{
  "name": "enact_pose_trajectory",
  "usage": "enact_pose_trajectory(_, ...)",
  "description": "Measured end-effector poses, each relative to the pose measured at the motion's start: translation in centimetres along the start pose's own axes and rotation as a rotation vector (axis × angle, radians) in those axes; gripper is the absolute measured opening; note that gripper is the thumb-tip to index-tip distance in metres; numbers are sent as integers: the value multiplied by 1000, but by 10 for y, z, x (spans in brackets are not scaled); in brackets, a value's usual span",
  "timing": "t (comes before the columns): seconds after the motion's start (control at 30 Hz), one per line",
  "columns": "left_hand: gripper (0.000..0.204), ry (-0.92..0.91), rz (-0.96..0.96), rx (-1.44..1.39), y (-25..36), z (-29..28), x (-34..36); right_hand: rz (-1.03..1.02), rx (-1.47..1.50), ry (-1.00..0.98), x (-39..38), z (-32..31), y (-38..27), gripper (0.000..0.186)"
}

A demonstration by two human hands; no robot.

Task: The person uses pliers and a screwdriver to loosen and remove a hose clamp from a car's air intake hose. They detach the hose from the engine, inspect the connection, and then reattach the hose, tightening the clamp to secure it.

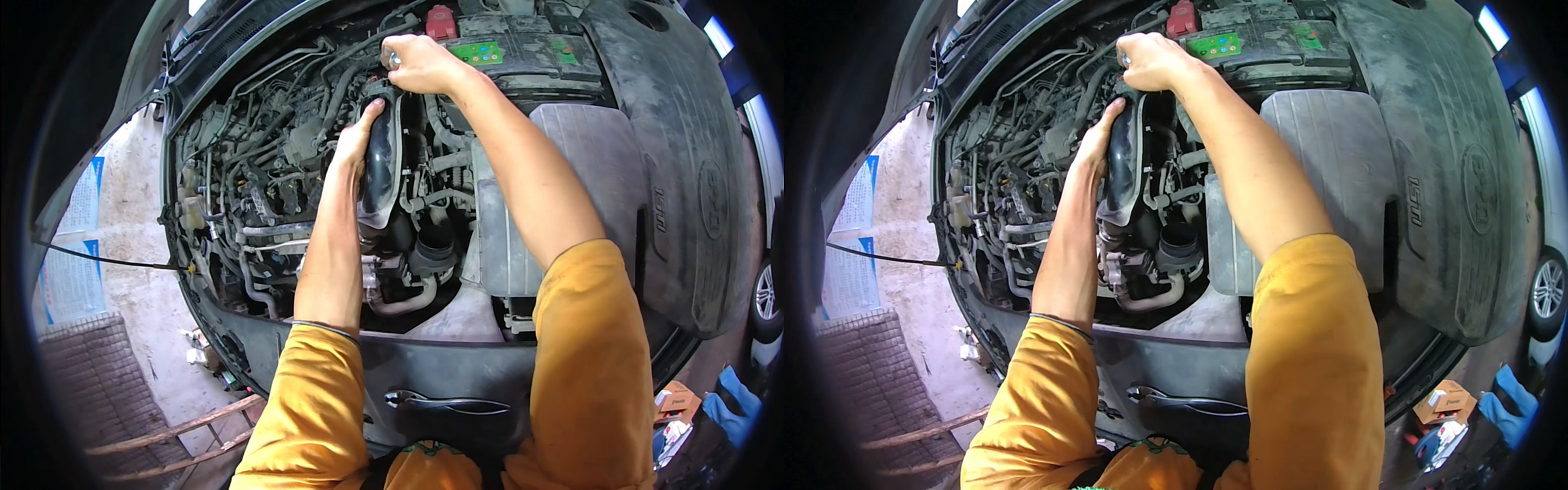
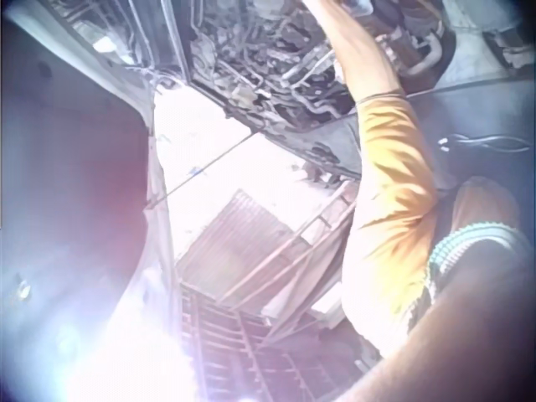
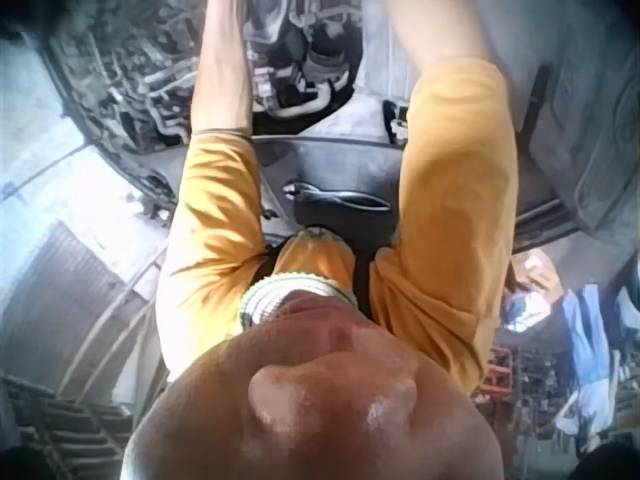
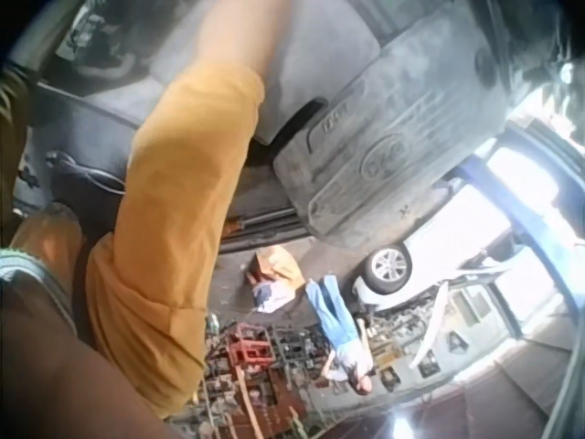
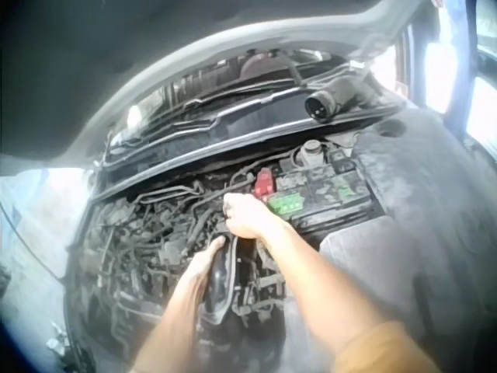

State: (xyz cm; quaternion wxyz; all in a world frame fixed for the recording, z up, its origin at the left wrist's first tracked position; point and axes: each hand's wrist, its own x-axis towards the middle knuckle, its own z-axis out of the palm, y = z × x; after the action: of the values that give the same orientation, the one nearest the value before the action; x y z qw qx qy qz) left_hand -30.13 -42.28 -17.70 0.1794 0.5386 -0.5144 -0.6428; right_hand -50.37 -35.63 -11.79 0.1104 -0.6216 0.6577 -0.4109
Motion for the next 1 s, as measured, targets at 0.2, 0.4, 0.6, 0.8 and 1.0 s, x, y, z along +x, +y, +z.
enact_pose_trajectory(0.2, 80, 6, 10, 21, -3, -21, 21, 4, 13, -28, 10, -4, -11, 31)
enact_pose_trajectory(0.4, 80, 58, 53, 97, -7, -10, 5, 65, -50, -4, 9, -2, -14, 33)
enact_pose_trajectory(0.6, 79, 121, 266, 88, -20, -8, -11, 7, -99, 186, 2, 4, -23, 32)
enact_pose_trajectory(0.8, 67, 105, 218, 79, -4, -1, -26, 94, -111, 446, 15, -32, -30, 16)
enact_pose_trajectory(1.0, 81, 61, 203, 52, -7, -10, -25, -66, 124, 350, 10, 18, -121, 8)
